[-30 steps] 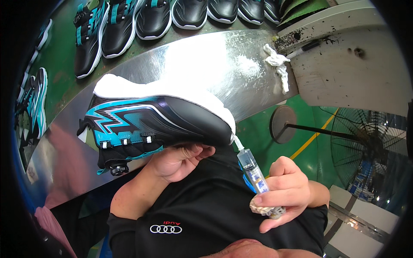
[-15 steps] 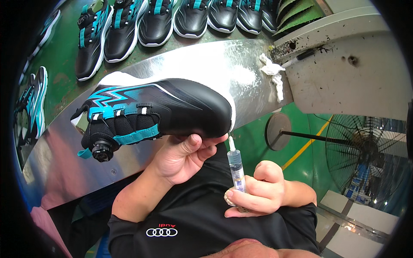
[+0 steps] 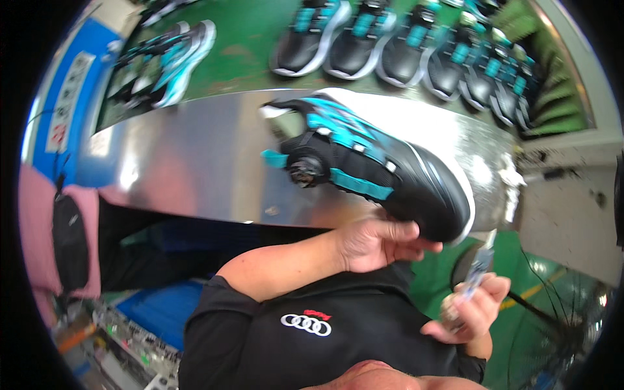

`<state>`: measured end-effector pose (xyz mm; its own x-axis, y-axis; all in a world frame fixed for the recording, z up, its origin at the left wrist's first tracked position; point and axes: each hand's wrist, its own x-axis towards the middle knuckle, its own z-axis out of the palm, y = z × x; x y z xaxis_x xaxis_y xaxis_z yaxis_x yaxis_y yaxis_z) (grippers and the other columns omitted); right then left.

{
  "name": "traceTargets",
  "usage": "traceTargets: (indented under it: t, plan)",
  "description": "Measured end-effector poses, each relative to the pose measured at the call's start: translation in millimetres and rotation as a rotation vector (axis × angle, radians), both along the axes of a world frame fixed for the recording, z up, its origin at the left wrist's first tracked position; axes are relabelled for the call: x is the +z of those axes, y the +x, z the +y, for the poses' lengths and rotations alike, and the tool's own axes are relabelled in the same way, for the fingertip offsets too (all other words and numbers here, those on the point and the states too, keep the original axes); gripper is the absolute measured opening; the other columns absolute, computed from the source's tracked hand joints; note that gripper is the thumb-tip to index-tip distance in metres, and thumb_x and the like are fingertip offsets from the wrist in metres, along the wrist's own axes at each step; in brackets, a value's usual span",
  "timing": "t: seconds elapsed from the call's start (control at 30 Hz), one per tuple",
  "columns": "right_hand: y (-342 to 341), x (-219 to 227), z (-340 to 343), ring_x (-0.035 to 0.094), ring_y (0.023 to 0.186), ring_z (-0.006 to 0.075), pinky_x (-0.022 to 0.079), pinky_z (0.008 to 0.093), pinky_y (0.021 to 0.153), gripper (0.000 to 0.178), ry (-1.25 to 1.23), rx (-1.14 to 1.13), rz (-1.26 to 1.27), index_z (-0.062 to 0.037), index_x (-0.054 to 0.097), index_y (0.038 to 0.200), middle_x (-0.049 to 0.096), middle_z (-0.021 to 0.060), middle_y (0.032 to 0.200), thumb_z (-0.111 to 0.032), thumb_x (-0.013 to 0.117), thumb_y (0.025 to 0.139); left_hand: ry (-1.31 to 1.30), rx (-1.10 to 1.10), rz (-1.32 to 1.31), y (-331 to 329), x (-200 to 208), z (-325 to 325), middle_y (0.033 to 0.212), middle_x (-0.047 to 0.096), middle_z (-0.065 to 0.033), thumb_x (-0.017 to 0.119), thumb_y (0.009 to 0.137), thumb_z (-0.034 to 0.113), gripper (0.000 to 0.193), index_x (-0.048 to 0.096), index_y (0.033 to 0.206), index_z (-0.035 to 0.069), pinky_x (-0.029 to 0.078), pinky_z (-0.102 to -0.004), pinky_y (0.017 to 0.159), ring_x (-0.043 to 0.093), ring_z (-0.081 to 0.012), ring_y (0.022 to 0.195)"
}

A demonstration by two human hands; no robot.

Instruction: The person takes shoes from a conveyor belt, applies adhesive along the seams between the uppers and soles using a syringe, and places the shoes back onto the conveyor belt.

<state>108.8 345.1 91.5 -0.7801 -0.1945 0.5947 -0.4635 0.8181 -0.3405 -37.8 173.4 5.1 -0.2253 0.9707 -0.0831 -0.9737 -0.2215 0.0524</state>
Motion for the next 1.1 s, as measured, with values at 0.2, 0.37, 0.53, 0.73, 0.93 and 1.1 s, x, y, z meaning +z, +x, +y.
traceTargets:
  t: [0.2, 0.37, 0.53, 0.73, 0.93, 1.1]
  plan:
    - [-58, -67, 25, 0.045, 0.075, 0.0256, 0.035, 0.0358, 0.072, 0.053, -0.011, -0.082, -0.164, -0.0060, 0.059, 0.101, 0.059, 0.0077, 0.082, -0.036, 0.080, 0.063, -0.358, 0.332, -0.006, 33, 15, -145, 0.130, 0.048, -0.0170, 0.062, 0.079, 0.006, 0.063, 0.033, 0.134, -0.002, 0.037, -0.0414, 0.104, 0.048, -0.0270, 0.121]
    - [-84, -98, 28, 0.043, 0.082, 0.0246, 0.037, 0.0339, 0.075, 0.050, -0.092, -0.110, -0.221, -0.0031, 0.061, 0.100, 0.059, 0.0073, 0.091, -0.034, 0.078, 0.065, -0.596, 0.555, 0.249, 24, 9, -190, 0.125, 0.051, -0.0193, 0.067, 0.074, 0.011, 0.069, 0.034, 0.131, -0.006, 0.042, -0.0381, 0.099, 0.053, -0.0271, 0.115]
    - [-101, -96, 16, 0.044, 0.074, 0.0227, 0.035, 0.0318, 0.073, 0.045, -0.149, -0.100, -0.225, -0.0060, 0.062, 0.098, 0.063, 0.0052, 0.082, -0.028, 0.079, 0.063, -0.741, 0.841, 0.555, -48, 22, -208, 0.125, 0.051, -0.0207, 0.064, 0.079, 0.011, 0.060, 0.037, 0.129, -0.007, 0.043, -0.0418, 0.099, 0.054, -0.0314, 0.114]
    - [-102, -93, 13, 0.044, 0.073, 0.0226, 0.034, 0.0319, 0.072, 0.046, -0.125, -0.117, -0.241, -0.0068, 0.061, 0.097, 0.062, 0.0049, 0.080, -0.030, 0.080, 0.063, -0.975, 0.723, 0.847, -226, 15, -205, 0.108, 0.062, -0.0124, 0.057, 0.086, 0.011, 0.033, 0.052, 0.115, -0.002, 0.051, -0.0364, 0.086, 0.062, -0.0209, 0.096]
    - [-101, -97, 9, 0.045, 0.075, 0.0242, 0.036, 0.0332, 0.073, 0.045, -0.119, -0.181, -0.250, -0.0058, 0.063, 0.094, 0.062, 0.0062, 0.081, -0.035, 0.079, 0.063, -1.228, 0.433, 0.981, -284, -9, -174, 0.093, 0.065, -0.0082, 0.061, 0.087, 0.030, 0.035, 0.057, 0.108, 0.002, 0.055, -0.0291, 0.068, 0.065, -0.0158, 0.078]
    - [-99, -97, 14, 0.045, 0.076, 0.0236, 0.036, 0.0333, 0.072, 0.051, -0.127, -0.184, -0.267, -0.0063, 0.062, 0.097, 0.062, 0.0065, 0.084, -0.037, 0.081, 0.062, -1.453, 0.648, 1.187, -256, -2, -238, 0.082, 0.062, -0.0070, 0.060, 0.089, 0.022, 0.029, 0.057, 0.105, -0.002, 0.050, -0.0237, 0.063, 0.063, -0.0151, 0.071]
